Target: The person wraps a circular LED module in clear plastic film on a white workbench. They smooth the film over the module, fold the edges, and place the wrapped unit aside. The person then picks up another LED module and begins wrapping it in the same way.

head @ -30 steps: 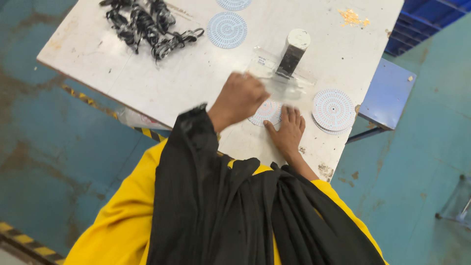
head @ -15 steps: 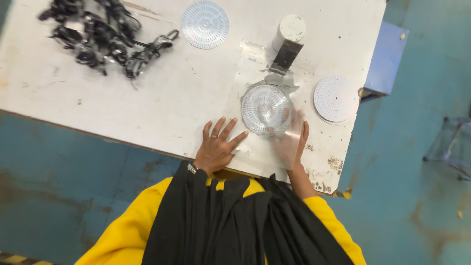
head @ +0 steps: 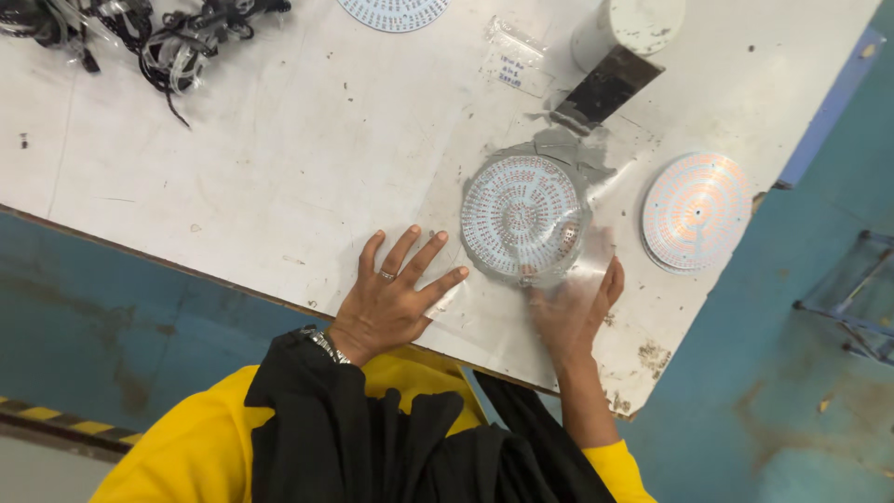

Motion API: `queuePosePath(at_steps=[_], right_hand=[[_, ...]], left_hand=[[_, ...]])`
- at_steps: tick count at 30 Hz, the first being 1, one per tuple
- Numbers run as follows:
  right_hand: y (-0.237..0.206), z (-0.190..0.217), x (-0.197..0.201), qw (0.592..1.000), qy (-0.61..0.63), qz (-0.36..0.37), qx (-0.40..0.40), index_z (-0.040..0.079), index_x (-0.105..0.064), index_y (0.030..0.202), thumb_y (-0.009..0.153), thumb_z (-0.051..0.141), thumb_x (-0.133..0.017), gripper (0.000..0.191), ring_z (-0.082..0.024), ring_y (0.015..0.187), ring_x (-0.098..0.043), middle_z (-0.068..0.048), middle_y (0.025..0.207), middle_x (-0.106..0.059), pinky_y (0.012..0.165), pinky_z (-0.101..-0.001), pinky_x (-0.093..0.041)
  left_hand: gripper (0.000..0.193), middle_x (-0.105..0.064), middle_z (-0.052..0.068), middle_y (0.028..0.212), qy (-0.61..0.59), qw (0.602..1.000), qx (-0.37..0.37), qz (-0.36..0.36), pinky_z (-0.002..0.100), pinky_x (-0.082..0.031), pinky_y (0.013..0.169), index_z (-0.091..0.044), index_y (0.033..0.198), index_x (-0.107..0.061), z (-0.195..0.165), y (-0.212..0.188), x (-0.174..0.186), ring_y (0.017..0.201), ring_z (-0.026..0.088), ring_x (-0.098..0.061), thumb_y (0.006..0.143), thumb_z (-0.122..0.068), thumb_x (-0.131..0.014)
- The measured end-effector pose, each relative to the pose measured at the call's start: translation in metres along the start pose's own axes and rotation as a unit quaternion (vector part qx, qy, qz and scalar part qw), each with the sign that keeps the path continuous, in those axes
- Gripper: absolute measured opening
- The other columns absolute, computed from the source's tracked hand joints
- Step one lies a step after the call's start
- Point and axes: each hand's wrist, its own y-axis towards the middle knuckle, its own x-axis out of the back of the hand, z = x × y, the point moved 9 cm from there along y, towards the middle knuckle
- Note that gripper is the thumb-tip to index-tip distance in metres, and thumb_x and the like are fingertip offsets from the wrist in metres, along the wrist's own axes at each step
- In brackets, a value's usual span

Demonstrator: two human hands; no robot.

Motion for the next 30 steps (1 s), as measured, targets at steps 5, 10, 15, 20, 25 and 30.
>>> queuePosePath(at_steps=[5, 10, 15, 20, 25, 30], right_hand=[[-0.003, -0.003, 0.006, 0.999, 0.035, -0.031, -0.005, -0.007, -0.044, 0.149, 0.085, 0.035, -0.080, 0.084, -0.037, 0.148, -0.037, -0.025, 0.156, -0.046, 0.123, -0.0504, -0.023], [0.009, -0.004, -0.006, 0.998, 0.010, -0.041, -0.050, -0.006, -0.040, 0.152, 0.085, 0.041, -0.077, 0.090, -0.034, 0.153, -0.030, -0.022, 0.161, -0.041, 0.124, -0.0468, -0.015], [0.007, 0.005, 0.001, 0.991, 0.124, -0.057, -0.009, -0.005, -0.038, 0.152, 0.084, 0.049, -0.074, 0.095, -0.030, 0.156, -0.023, -0.018, 0.163, -0.036, 0.125, -0.0437, -0.008], [0.004, -0.001, -0.005, 0.998, -0.042, 0.017, -0.032, 0.000, -0.046, 0.148, 0.084, 0.032, -0.070, 0.076, -0.030, 0.166, -0.015, -0.014, 0.174, -0.034, 0.132, -0.0455, -0.006], [0.008, -0.003, -0.005, 1.000, 0.004, 0.021, -0.015, -0.005, -0.049, 0.146, 0.082, 0.034, -0.078, 0.081, -0.034, 0.159, -0.015, -0.018, 0.168, -0.033, 0.124, -0.0495, -0.006], [0.008, -0.008, -0.002, 1.000, 0.027, 0.010, -0.012, -0.006, -0.053, 0.141, 0.078, 0.028, -0.074, 0.075, -0.034, 0.161, -0.021, -0.017, 0.168, -0.037, 0.126, -0.0506, -0.011]], left_hand=[[0.057, -0.033, 0.007, 0.163, -0.003, 1.000, 0.000, 0.012, 0.062, -0.021, 0.119, -0.032, 0.142, -0.062, 0.001, 0.000, 0.001, 0.151, 0.031, -0.022, 0.086, -0.026, -0.070], [0.046, -0.034, 0.006, 0.163, -0.019, 1.000, -0.006, -0.015, 0.060, -0.021, 0.122, -0.034, 0.142, -0.063, 0.001, -0.003, 0.005, 0.152, 0.030, -0.021, 0.097, -0.038, -0.068], [0.040, -0.034, 0.005, 0.163, 0.009, 1.000, -0.007, -0.018, 0.060, -0.020, 0.122, -0.034, 0.137, -0.066, 0.002, -0.005, 0.003, 0.152, 0.030, -0.021, 0.098, -0.040, -0.067], [0.038, -0.035, 0.005, 0.164, 0.008, 1.000, -0.004, -0.017, 0.061, -0.018, 0.122, -0.034, 0.135, -0.067, 0.003, -0.004, 0.002, 0.152, 0.030, -0.021, 0.099, -0.043, -0.065], [0.039, -0.034, 0.005, 0.163, 0.011, 1.000, -0.007, -0.022, 0.061, -0.019, 0.121, -0.033, 0.136, -0.068, 0.002, -0.004, 0.004, 0.151, 0.030, -0.021, 0.099, -0.043, -0.064], [0.038, -0.034, 0.005, 0.163, 0.015, 1.000, -0.007, -0.019, 0.061, -0.020, 0.121, -0.034, 0.136, -0.066, 0.003, -0.002, 0.004, 0.151, 0.030, -0.022, 0.099, -0.043, -0.063]])
